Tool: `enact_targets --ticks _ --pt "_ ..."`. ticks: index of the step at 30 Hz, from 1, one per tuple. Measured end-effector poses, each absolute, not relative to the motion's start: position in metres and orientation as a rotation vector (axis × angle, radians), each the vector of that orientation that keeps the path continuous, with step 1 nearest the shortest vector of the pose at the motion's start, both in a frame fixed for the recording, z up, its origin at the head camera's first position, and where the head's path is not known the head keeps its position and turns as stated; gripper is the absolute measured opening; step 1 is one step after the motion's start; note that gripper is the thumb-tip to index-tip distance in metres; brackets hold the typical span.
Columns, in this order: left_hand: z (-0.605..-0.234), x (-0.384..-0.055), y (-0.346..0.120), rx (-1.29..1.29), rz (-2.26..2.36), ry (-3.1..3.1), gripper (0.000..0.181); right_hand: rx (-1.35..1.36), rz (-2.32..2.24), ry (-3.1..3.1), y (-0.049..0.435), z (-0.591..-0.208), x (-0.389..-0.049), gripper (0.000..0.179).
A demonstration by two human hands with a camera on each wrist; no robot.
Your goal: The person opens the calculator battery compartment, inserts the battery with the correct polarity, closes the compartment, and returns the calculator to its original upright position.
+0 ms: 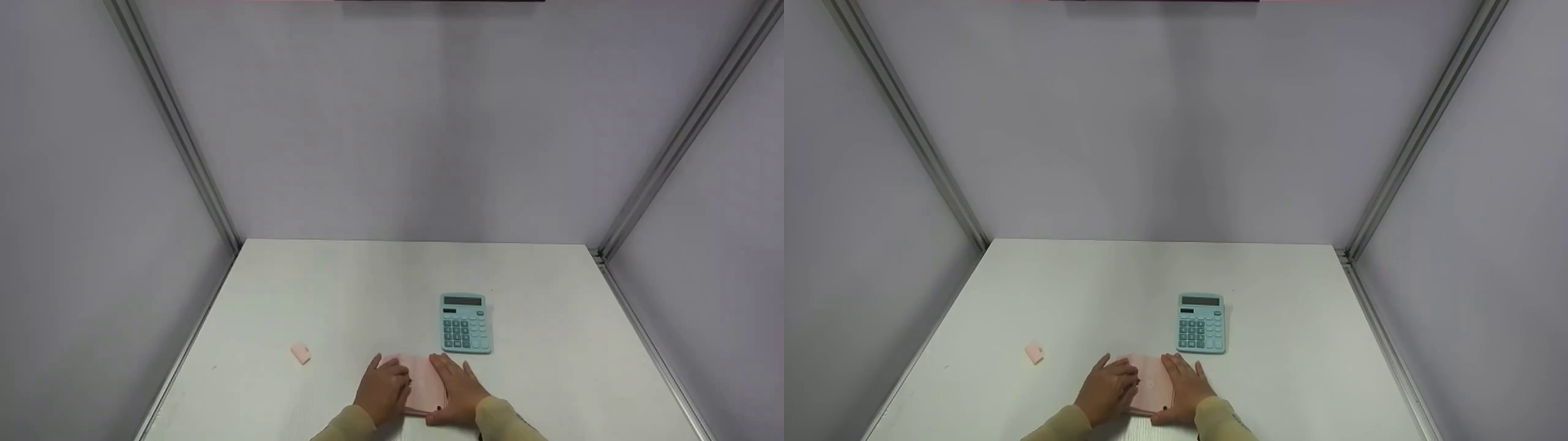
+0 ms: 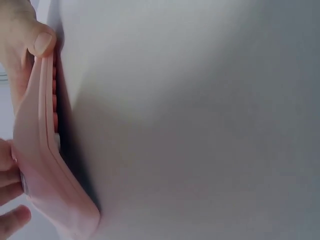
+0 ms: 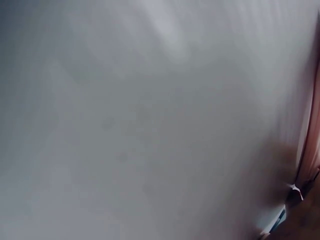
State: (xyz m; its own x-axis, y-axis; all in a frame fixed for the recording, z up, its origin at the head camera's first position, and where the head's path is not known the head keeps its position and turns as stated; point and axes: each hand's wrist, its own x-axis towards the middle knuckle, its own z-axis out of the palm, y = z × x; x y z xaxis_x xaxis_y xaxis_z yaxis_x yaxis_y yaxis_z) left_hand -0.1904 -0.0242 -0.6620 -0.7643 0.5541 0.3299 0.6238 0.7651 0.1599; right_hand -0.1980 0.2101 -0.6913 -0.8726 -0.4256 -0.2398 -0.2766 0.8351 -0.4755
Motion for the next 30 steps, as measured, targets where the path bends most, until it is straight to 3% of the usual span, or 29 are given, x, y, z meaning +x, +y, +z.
enact_targets --ticks 30 --pt "-0.673 -0.181 -0.014 -0.688 -0.728 -2.589 0.009 -0.521 -0.628 2.678 0.211 -0.685 -0.195 0.130"
